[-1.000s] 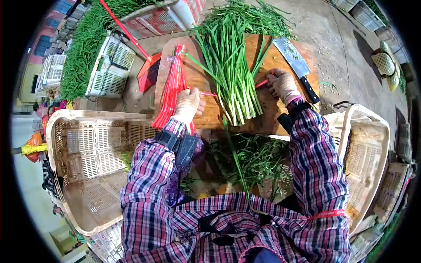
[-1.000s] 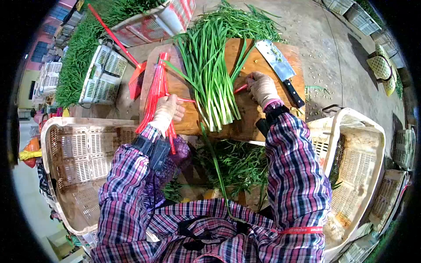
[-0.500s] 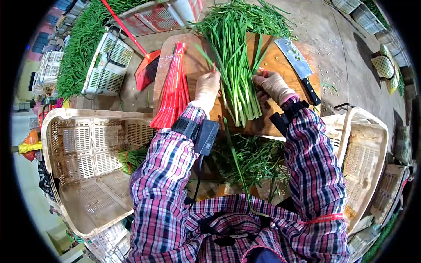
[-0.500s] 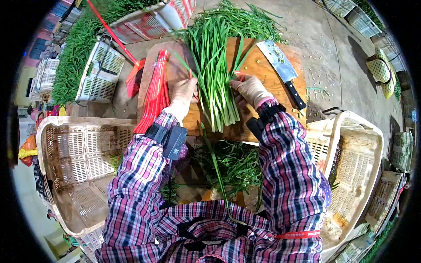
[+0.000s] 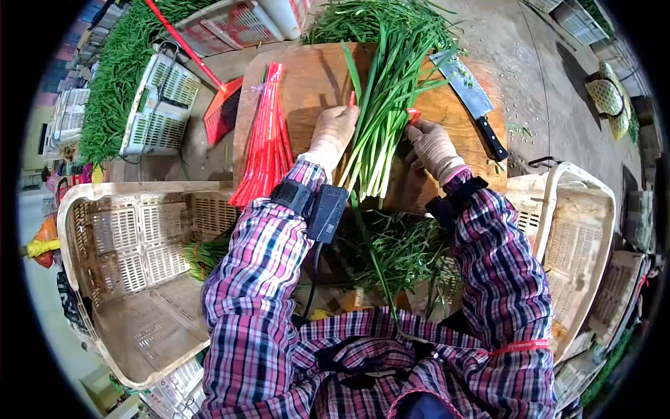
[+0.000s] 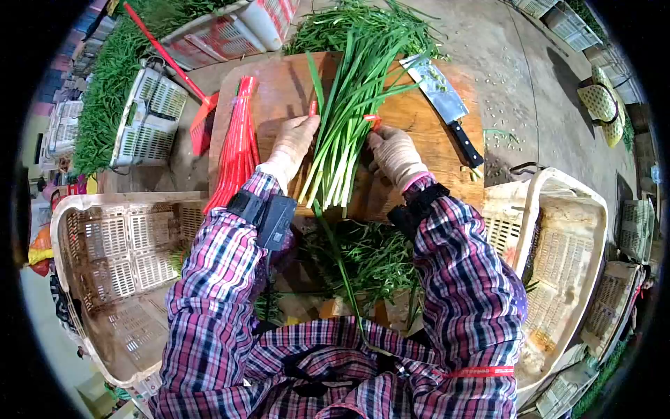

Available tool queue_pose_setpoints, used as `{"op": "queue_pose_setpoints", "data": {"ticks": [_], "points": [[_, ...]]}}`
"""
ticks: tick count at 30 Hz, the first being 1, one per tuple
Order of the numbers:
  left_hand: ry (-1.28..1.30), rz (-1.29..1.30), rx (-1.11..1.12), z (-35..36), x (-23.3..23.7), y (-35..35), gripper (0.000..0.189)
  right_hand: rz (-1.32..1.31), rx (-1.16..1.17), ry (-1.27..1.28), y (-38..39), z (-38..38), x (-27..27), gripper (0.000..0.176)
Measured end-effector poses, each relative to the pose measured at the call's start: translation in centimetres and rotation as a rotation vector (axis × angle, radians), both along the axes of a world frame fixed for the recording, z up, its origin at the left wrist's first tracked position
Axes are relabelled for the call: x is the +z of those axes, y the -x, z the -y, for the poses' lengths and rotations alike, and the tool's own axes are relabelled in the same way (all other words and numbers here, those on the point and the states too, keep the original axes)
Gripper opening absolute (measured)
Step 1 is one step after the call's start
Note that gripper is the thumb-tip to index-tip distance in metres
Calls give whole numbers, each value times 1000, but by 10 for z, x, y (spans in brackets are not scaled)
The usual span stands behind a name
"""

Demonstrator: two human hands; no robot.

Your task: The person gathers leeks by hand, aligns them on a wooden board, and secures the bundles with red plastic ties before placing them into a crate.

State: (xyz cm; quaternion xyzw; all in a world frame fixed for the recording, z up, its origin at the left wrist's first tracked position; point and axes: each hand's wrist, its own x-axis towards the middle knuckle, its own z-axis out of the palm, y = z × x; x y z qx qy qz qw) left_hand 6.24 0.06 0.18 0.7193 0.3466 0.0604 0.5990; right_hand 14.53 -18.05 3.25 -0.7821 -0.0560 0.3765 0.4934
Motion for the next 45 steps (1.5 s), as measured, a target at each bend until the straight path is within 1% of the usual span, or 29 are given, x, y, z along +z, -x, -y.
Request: {"op": "queue_pose_setpoints", "data": {"ticks": [1,2,3,4,5,6,7,9,10,11,13,14,15,17,18,19,22,24,25,27,29,30,35,38,39,41,42,43,45], "points": [[-32,-101,37,-3,8,2,39,-84,-48,-9,-3,4,-2,33],[-60,-108,51,-10,2,5,39,-130,-103,-58,-3,7,-4,28],[88,-108,125,-3,23,11,36,-177,-159,-105,0,10,-3,25],[114,-114,135,-5,22,16,34,-177,-162,-105,3,12,-2,25],[140,-120,145,-10,22,21,32,-216,-237,-130,5,15,-1,21],[154,-155,120,-14,22,27,32,-254,-310,-156,7,18,-1,19],[146,-236,133,-21,17,29,31,-253,-313,-158,7,23,-7,19],[168,-220,168,-27,12,42,31,-394,-399,-276,9,29,-14,17],[199,-219,200,-26,11,45,31,-367,-384,-206,11,32,-8,19],[205,-188,195,-25,10,47,32,-359,-382,-209,14,33,-8,19],[221,-180,211,-24,7,50,31,-322,-318,-110,20,36,-5,20],[231,-137,172,-25,6,53,30,-257,-282,-100,29,43,-3,25],[234,-127,171,-26,6,53,30,-258,-214,-38,38,48,-3,29],[268,-162,184,-26,8,53,31,-353,35,72,66,59,16,33],[277,-175,189,-25,11,52,32,-519,124,160,80,58,35,31],[280,-174,182,-24,13,52,32,-508,234,94,93,63,23,27],[273,-155,201,-23,13,51,32,-577,208,88,119,61,14,26],[280,-159,208,-24,11,50,32,-612,52,-91,125,54,2,26],[285,-162,218,-24,11,49,32,-629,-33,-127,121,48,2,27],[268,-169,199,-25,9,48,32,-671,-125,-222,123,46,-4,26],[277,-168,185,-27,5,47,33,-651,-126,-271,136,51,-5,29],[294,-128,162,-28,5,50,33,-666,-141,-268,137,53,-6,33],[274,-179,187,-22,9,46,33,-671,-251,-337,140,51,-10,30],[236,-151,206,-20,8,48,33,-552,-264,-287,149,53,-11,26],[241,-132,211,-18,9,48,33,-484,-204,-222,151,60,-9,35],[260,-136,207,-20,4,48,37,54,36,-14,166,78,-32,48],[298,-107,190,-20,5,50,38,56,198,132,169,84,-26,59],[290,-100,185,-20,7,52,38,99,187,124,170,83,-24,60],[297,-119,160,-17,11,57,39,12,475,320,199,90,-3,53]]}}
